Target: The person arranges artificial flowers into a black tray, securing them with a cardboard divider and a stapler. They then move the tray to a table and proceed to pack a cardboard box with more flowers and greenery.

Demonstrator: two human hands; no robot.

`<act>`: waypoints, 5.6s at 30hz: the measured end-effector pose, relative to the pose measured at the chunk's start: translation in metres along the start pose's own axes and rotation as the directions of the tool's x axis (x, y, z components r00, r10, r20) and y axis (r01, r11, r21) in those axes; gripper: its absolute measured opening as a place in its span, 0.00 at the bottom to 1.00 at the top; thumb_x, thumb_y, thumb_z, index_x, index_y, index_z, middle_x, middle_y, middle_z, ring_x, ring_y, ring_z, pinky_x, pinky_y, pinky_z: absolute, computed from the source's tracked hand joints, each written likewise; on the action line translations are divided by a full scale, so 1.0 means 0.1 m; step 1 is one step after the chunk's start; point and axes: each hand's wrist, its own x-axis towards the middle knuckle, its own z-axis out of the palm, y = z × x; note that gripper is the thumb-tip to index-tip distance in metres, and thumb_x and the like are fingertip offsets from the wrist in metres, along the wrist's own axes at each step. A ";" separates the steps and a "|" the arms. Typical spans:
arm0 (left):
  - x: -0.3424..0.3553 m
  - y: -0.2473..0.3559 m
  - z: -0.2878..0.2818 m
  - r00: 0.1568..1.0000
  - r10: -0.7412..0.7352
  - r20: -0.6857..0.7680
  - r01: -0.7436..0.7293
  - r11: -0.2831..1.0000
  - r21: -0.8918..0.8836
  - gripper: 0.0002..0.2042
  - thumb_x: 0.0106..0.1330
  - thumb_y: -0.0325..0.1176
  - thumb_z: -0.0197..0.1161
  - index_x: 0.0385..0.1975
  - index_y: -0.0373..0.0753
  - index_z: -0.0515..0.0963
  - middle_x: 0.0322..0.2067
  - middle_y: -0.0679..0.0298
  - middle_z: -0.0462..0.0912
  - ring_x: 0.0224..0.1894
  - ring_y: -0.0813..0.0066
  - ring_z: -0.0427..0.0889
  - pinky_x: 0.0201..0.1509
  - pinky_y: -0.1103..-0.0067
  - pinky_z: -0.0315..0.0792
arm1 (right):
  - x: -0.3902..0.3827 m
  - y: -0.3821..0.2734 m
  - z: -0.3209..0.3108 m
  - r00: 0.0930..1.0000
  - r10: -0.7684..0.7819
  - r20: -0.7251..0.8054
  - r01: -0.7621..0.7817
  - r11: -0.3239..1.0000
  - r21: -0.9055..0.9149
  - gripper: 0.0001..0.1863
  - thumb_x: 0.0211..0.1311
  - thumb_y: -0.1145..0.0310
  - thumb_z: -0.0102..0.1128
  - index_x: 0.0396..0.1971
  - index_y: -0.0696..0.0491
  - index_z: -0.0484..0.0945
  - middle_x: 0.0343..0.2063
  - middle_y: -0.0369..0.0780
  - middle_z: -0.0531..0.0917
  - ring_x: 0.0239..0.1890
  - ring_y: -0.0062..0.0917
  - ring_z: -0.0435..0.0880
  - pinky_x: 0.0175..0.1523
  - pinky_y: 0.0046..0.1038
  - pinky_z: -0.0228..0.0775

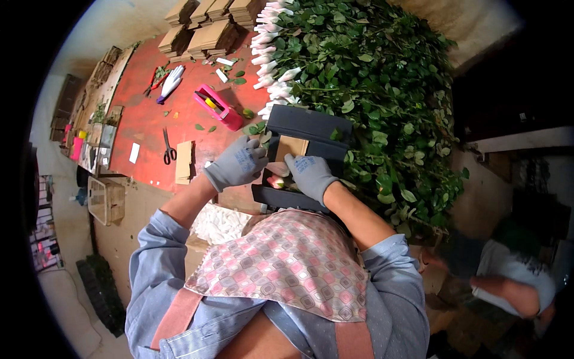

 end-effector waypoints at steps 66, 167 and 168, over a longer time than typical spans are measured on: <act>0.85 1.32 0.61 0.953 0.063 -0.297 -0.171 0.919 -0.355 0.15 0.63 0.25 0.64 0.50 0.36 0.83 0.51 0.51 0.82 0.48 0.52 0.77 0.50 0.62 0.73 | -1.78 -0.81 0.28 0.392 0.623 -0.677 -0.532 0.754 0.385 0.14 0.61 0.61 0.61 0.42 0.53 0.75 0.40 0.46 0.78 0.37 0.45 0.83 0.40 0.47 0.75; -0.10 0.84 0.40 0.952 -0.151 -0.266 0.102 0.977 -0.189 0.12 0.62 0.44 0.67 0.39 0.48 0.88 0.55 0.71 0.82 0.43 0.72 0.79 0.40 0.71 0.71 | 2.48 2.56 -2.46 0.803 0.512 -0.305 -0.389 0.838 0.383 0.26 0.70 0.72 0.43 0.67 0.53 0.72 0.62 0.51 0.78 0.64 0.45 0.77 0.67 0.40 0.70; -0.19 0.87 0.43 0.958 -0.168 -0.231 0.127 0.975 -0.183 0.12 0.62 0.43 0.67 0.40 0.48 0.88 0.55 0.71 0.81 0.43 0.72 0.78 0.40 0.71 0.71 | 2.53 2.36 -2.56 0.841 0.516 -0.163 -0.439 0.827 0.350 0.31 0.70 0.76 0.41 0.73 0.51 0.63 0.70 0.51 0.69 0.71 0.47 0.69 0.71 0.44 0.66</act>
